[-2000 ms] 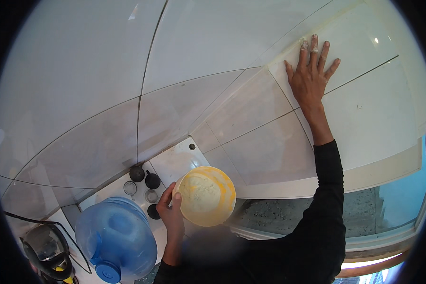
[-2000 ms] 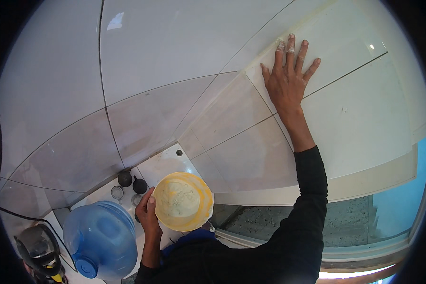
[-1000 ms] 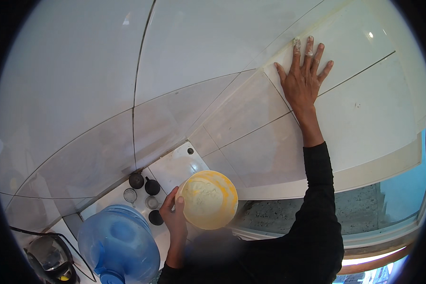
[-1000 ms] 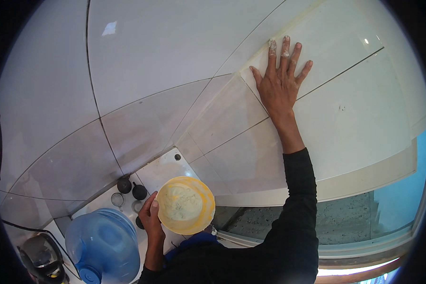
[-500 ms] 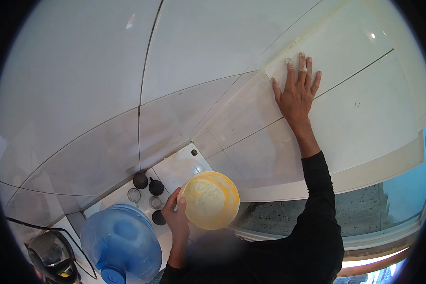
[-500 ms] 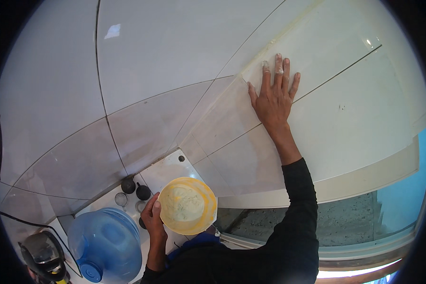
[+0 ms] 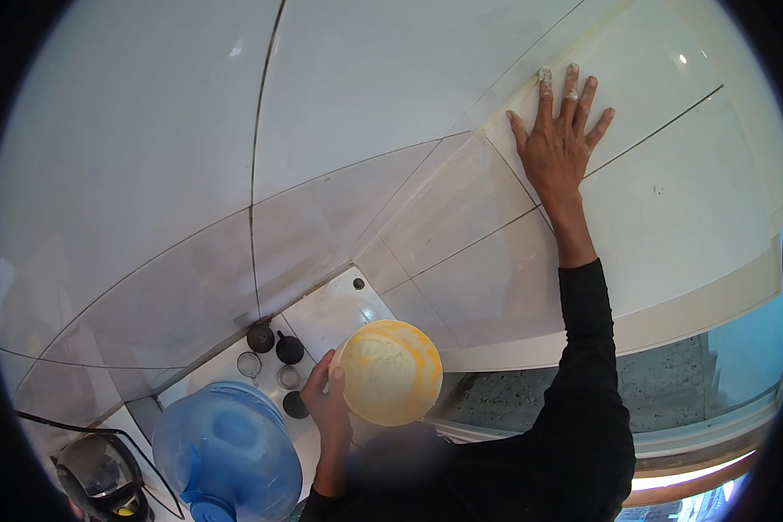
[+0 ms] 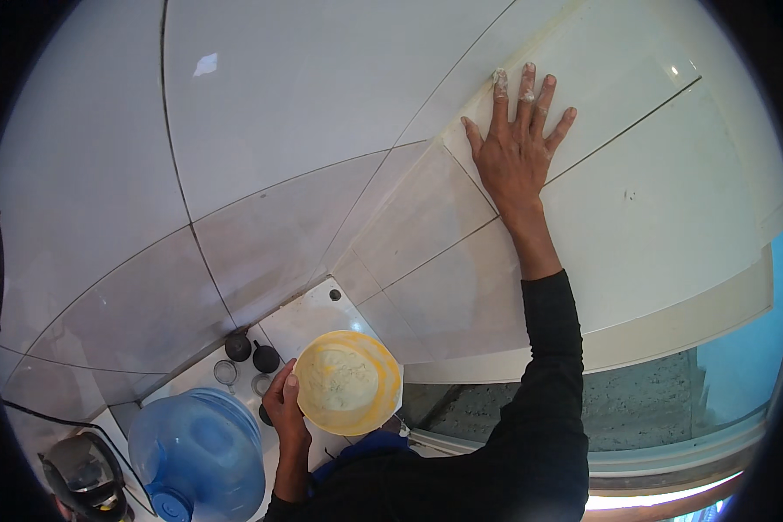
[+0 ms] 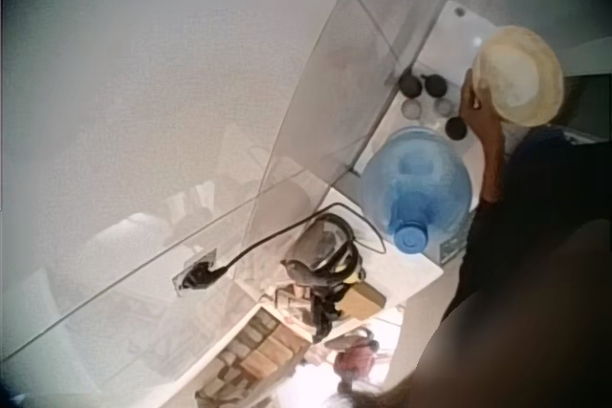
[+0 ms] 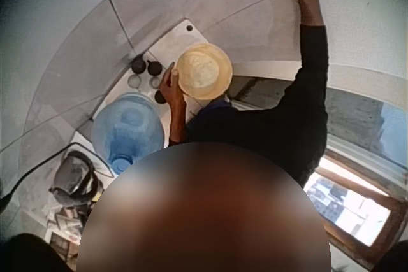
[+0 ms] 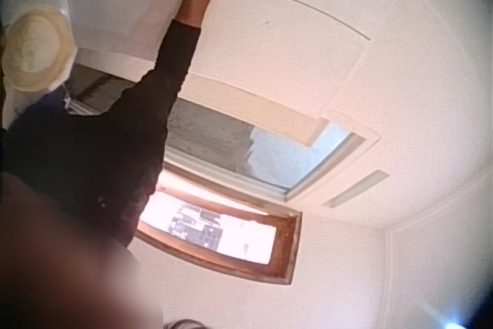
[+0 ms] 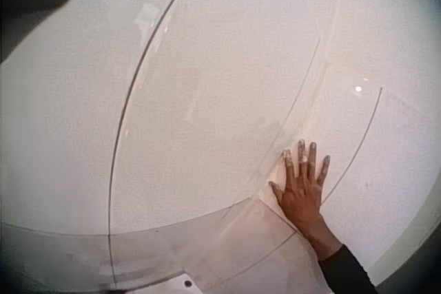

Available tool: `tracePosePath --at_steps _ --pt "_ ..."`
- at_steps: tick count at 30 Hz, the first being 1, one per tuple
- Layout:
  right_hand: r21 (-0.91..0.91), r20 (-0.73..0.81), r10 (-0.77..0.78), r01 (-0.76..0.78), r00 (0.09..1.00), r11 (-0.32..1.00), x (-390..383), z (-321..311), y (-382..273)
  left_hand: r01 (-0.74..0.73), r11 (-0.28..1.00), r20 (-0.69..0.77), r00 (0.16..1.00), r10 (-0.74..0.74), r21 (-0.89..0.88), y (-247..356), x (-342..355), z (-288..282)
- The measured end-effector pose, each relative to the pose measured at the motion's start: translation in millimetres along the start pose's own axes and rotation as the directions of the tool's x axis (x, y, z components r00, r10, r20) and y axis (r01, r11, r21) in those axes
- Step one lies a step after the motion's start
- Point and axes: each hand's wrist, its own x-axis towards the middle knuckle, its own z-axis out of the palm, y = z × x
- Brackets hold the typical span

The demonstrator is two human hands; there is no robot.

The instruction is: Apply grout or tile adhesive to the seams between wall tiles using fingers.

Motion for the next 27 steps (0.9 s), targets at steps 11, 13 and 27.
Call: tracePosePath --at_steps 11,13,27 --pt "-0.005 0.031 -0.03 0.03 0.999 1.0 -15 8 -12 0.0 1.0 0.008 1.0 0.0 0.014 1 1 0" --pt "-0.007 0.037 -0.03 0.03 0.999 1.0 -19 9 -15 -0.003 1.0 0.012 1.0 0.003 0.014 -2 1 -1" --pt "0.027 0.106 -0.108 0.106 0.988 0.994 -57 11 -38 -0.012 0.999 0.014 1.0 0.012 0.029 2 2 2"
